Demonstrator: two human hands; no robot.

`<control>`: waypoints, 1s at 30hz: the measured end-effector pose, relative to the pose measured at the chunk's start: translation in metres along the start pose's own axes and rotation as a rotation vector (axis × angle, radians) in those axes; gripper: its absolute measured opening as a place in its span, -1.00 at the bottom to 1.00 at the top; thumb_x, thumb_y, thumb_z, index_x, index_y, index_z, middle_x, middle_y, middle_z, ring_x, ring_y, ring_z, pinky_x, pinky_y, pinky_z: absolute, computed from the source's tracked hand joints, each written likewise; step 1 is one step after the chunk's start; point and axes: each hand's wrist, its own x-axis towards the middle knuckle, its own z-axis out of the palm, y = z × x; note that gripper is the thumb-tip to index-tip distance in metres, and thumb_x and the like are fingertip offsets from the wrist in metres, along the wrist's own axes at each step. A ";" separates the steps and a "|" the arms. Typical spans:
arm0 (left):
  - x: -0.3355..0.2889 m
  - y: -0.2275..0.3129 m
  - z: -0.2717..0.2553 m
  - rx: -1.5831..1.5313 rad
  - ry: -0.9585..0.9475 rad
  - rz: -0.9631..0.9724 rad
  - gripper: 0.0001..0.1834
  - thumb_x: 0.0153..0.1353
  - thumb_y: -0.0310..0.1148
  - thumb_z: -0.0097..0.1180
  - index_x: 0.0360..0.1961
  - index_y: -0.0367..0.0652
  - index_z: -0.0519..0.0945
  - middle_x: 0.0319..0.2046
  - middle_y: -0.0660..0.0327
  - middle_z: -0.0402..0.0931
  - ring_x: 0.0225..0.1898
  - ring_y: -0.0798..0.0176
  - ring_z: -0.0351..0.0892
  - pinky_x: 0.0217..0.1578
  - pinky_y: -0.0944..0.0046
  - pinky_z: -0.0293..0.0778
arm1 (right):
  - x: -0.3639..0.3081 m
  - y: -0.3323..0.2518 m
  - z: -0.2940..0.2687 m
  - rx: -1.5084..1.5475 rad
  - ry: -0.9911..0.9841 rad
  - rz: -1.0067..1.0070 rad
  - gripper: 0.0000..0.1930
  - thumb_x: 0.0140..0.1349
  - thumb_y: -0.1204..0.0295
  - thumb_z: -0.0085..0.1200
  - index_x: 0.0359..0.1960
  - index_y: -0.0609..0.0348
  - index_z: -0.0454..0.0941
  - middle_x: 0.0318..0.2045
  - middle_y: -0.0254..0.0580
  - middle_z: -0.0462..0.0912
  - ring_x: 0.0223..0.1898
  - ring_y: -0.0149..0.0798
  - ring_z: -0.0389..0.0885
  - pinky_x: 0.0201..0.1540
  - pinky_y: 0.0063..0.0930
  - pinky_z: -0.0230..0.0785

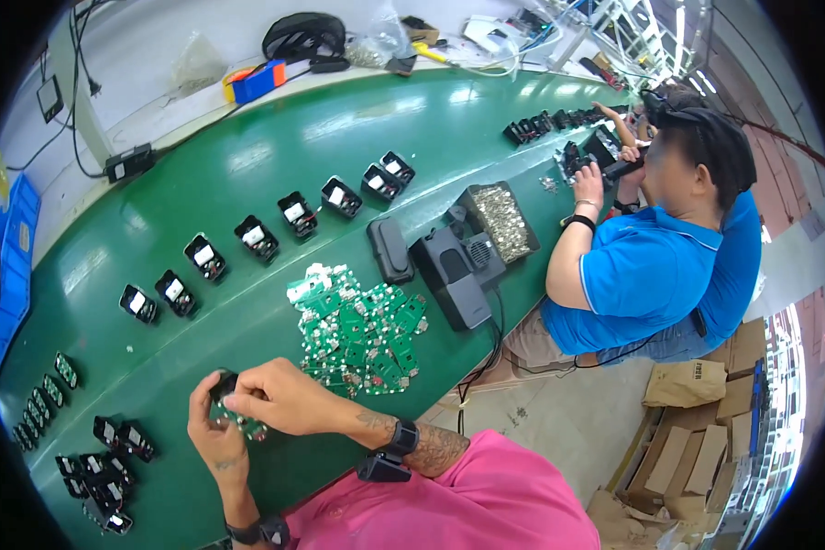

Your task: Manually fitting circuit boards into black plastic housings on a factory conveyor belt.

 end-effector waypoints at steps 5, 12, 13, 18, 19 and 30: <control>0.005 0.008 0.010 0.065 0.056 0.053 -0.59 0.20 -0.56 0.12 0.11 -0.28 0.58 -0.03 0.04 0.65 -0.03 0.17 0.65 0.01 0.24 0.53 | -0.011 -0.015 0.004 -0.280 0.080 -0.154 -0.85 0.26 0.42 0.18 -0.43 0.23 0.63 -0.52 -0.12 0.63 -0.53 -0.16 0.63 -0.47 -0.35 0.42; -0.001 0.014 0.010 -0.033 0.102 0.040 -0.42 0.15 -0.78 -0.08 0.20 -0.17 0.53 0.04 0.11 0.60 -0.25 0.49 0.60 -0.33 0.46 0.49 | -0.014 -0.013 0.006 -0.263 0.176 -0.097 -0.84 0.26 0.50 0.17 -0.49 0.27 0.57 -0.62 -0.22 0.54 -0.61 -0.33 0.48 -0.53 -0.44 0.24; -0.002 0.014 0.004 -0.094 0.047 -0.001 -0.42 0.17 -0.76 -0.08 0.23 -0.17 0.49 0.02 0.12 0.60 -0.25 0.47 0.61 -0.31 0.45 0.52 | -0.012 -0.013 0.008 -0.291 0.201 -0.104 -0.82 0.26 0.49 0.18 -0.50 0.27 0.55 -0.63 -0.23 0.51 -0.62 -0.34 0.46 -0.54 -0.44 0.22; -0.005 0.019 0.003 -0.460 -0.019 -0.161 -0.53 0.36 -0.55 -0.01 0.29 -0.23 0.34 -0.06 0.09 0.57 -0.27 0.34 0.68 -0.41 0.42 0.59 | -0.011 -0.008 0.015 -0.358 0.256 -0.149 -0.78 0.27 0.48 0.19 -0.53 0.27 0.52 -0.66 -0.27 0.46 -0.64 -0.37 0.41 -0.57 -0.45 0.18; -0.005 0.019 0.004 -0.455 -0.020 -0.165 -0.53 0.36 -0.55 -0.01 0.29 -0.23 0.34 -0.06 0.09 0.57 -0.27 0.34 0.68 -0.41 0.42 0.59 | -0.013 -0.004 0.015 -0.423 0.251 -0.184 -0.79 0.27 0.47 0.19 -0.51 0.27 0.52 -0.63 -0.26 0.48 -0.63 -0.37 0.42 -0.57 -0.46 0.19; -0.004 0.018 0.013 -0.287 0.038 -0.166 -0.70 0.44 -0.40 -0.02 0.15 -0.23 0.43 -0.14 0.06 0.61 -0.57 0.38 0.63 -0.69 0.47 0.44 | 0.000 -0.008 0.017 -0.152 0.078 -0.085 -0.57 0.37 0.51 -0.02 0.27 0.17 0.42 0.00 0.06 0.60 -0.06 -0.07 0.64 -0.01 -0.27 0.48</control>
